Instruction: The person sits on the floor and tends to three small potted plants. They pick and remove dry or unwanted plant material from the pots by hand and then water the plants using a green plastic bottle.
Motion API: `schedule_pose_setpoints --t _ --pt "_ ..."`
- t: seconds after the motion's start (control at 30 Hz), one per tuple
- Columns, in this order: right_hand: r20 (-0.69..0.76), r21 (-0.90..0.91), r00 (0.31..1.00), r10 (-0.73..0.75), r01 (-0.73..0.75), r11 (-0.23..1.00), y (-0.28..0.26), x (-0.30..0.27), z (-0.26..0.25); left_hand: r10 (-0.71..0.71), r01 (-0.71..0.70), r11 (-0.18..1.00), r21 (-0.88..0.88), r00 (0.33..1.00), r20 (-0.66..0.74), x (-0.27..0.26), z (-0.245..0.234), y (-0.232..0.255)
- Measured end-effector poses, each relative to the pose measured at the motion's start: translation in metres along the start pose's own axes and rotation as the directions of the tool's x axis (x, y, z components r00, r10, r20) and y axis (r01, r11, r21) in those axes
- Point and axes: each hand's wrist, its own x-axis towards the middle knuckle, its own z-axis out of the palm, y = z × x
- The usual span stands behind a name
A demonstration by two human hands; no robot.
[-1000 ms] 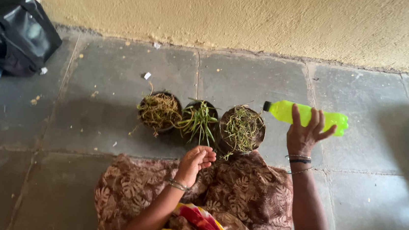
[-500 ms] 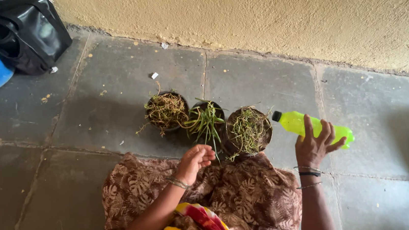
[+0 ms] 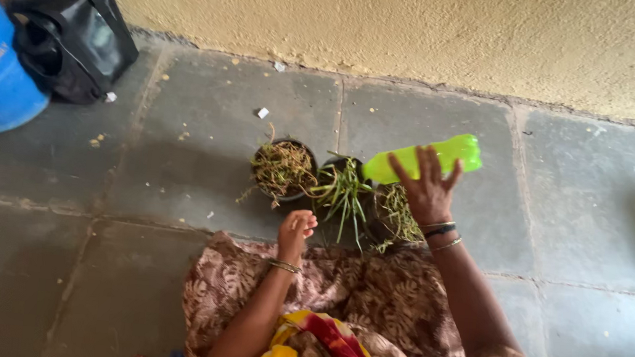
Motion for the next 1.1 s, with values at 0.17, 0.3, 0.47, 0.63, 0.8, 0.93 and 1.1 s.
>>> schedule_pose_setpoints --t 0.17,0.3,0.47,0.63,0.8,0.93,1.1 --pt "0.137 0.112 0.989 -0.053 0.038 0.993 -0.009 -0.003 0.015 0.041 -0.043 0.996 0.073 0.999 0.027 0.011 0.003 -0.008" --pt "0.113 -0.027 0.994 0.004 -0.001 1.000 -0.004 0.006 0.022 0.072 -0.076 0.995 0.060 0.995 0.068 0.017 0.007 -0.010" --pt "0.116 -0.090 0.993 -0.010 0.020 0.996 0.000 0.000 0.022 0.051 -0.065 0.991 0.115 0.992 0.115 0.018 0.007 -0.008" --pt "0.058 0.103 0.998 0.037 -0.043 0.994 0.015 -0.014 0.022 0.010 -0.034 0.986 0.164 0.989 0.146 0.010 0.010 -0.013" --pt "0.081 0.011 0.995 0.060 -0.062 0.998 0.021 -0.026 0.021 0.023 -0.059 0.974 0.218 0.987 0.161 0.009 0.011 -0.015" --pt "0.114 -0.006 0.992 0.058 -0.058 0.998 0.021 -0.026 0.021 0.013 -0.058 0.963 0.263 0.985 0.171 0.005 0.011 -0.011" --pt "0.077 0.020 0.997 -0.027 0.026 0.999 0.009 -0.016 0.024 0.026 -0.090 0.940 0.329 0.981 0.193 0.003 0.008 -0.005"
